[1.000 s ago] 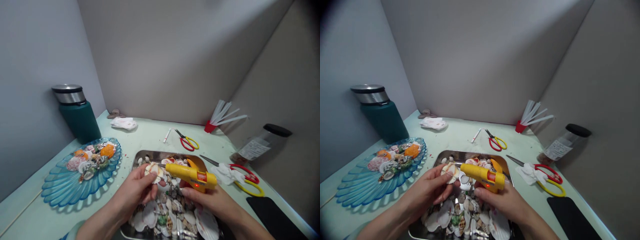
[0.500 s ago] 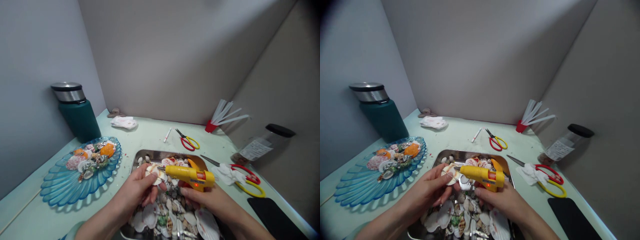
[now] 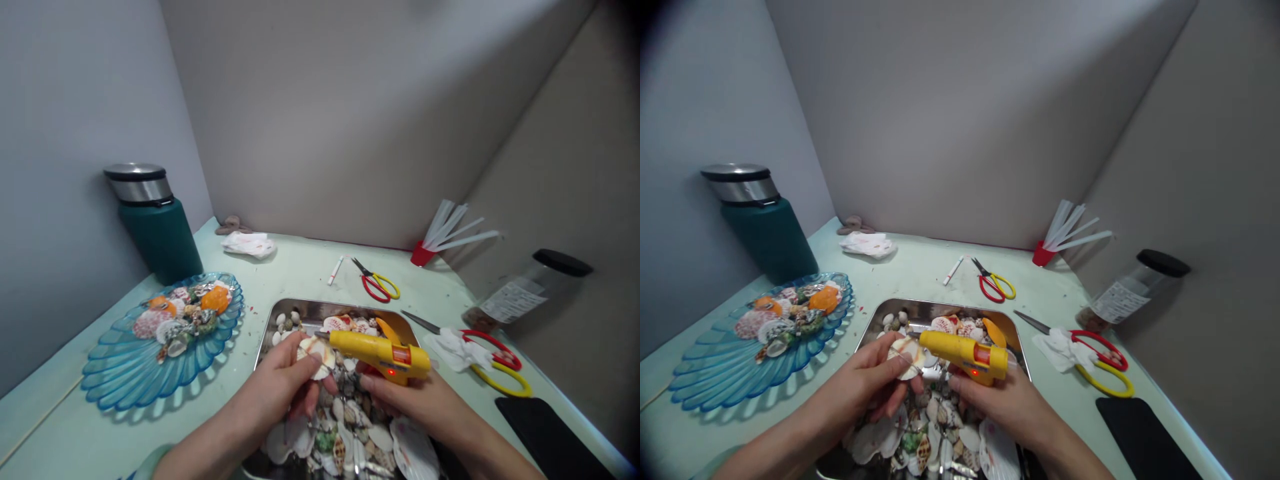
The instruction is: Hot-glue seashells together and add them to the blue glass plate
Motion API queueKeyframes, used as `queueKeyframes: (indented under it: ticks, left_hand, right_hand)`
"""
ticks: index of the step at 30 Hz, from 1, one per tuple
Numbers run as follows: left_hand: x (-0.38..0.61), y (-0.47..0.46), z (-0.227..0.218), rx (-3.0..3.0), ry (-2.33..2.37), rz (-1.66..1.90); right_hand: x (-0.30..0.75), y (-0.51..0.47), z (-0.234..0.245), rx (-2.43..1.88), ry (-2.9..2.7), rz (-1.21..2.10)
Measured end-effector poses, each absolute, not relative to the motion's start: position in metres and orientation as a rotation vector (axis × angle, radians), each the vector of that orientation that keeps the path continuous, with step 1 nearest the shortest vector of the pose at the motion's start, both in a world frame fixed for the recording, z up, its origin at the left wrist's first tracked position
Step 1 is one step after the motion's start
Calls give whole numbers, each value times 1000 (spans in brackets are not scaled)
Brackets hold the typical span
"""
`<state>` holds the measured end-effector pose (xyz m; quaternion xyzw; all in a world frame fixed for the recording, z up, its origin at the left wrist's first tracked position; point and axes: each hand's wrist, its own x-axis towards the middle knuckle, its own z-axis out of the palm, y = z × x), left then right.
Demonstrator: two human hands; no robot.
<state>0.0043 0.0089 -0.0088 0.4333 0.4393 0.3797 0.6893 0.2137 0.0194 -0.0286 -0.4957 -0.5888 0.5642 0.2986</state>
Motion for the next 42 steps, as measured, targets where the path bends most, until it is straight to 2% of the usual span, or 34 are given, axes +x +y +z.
queueKeyframes:
  ticks: [10, 42]
  left_hand:
    - [5, 8, -8, 972, 988, 843]
    - [2, 9, -10, 889, 891, 914]
  right_hand:
    - [211, 15, -22, -1168, -2067, 939]
    - [209, 14, -21, -1123, -2157, 847]
